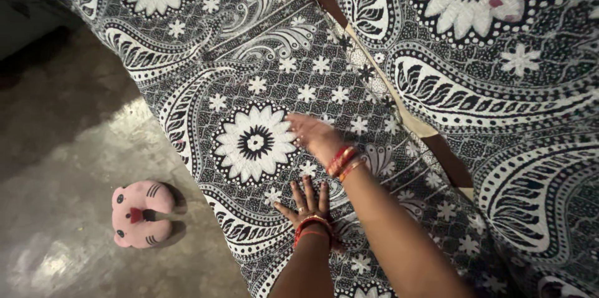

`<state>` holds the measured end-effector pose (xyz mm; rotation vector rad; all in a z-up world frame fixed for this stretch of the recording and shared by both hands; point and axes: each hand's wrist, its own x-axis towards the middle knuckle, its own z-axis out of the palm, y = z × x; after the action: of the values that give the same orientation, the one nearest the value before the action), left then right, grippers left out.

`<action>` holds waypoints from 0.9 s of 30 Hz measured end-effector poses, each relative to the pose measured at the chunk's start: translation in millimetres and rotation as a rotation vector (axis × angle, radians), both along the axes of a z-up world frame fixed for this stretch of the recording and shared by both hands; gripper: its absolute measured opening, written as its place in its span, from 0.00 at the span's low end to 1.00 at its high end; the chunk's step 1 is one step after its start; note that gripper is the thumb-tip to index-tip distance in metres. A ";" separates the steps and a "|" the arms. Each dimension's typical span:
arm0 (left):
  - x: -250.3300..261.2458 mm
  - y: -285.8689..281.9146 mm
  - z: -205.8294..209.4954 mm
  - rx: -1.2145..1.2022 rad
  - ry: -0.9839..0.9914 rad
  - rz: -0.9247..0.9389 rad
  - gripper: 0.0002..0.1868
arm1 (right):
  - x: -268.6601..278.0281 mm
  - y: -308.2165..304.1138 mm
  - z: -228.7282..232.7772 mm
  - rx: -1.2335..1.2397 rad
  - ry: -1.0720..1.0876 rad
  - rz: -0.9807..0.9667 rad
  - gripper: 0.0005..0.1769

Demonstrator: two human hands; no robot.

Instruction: The person smooths a black and white patterned fabric on a wooden surface by hand, then moves to a second surface and smooths a multicolored patchwork quilt.

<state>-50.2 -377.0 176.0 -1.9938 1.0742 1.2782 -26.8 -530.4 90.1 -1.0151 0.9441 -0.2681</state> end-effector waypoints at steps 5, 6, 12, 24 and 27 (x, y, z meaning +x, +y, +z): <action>0.8 0.6 -5.0 -0.001 -0.003 0.011 0.90 | -9.1 -2.2 10.4 -0.996 0.387 0.235 0.27; 0.8 0.7 -5.7 -0.004 -0.006 0.013 0.90 | -19.8 -11.9 8.9 -1.003 0.654 0.121 0.28; 0.2 0.7 -0.9 -0.008 0.014 0.015 0.90 | -96.7 -57.7 -14.8 -1.209 1.033 0.275 0.44; 2.4 1.4 -3.8 -0.038 -0.003 0.051 0.88 | -96.1 -52.6 -5.4 -1.361 1.023 0.339 0.54; 0.8 3.6 -4.2 -0.037 0.012 0.037 0.89 | -99.8 -48.0 -2.8 -1.393 1.019 0.327 0.54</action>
<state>-49.4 -373.5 171.9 -2.0445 1.0788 1.2994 -126.7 -578.4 87.3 -2.7194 1.4677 -0.0810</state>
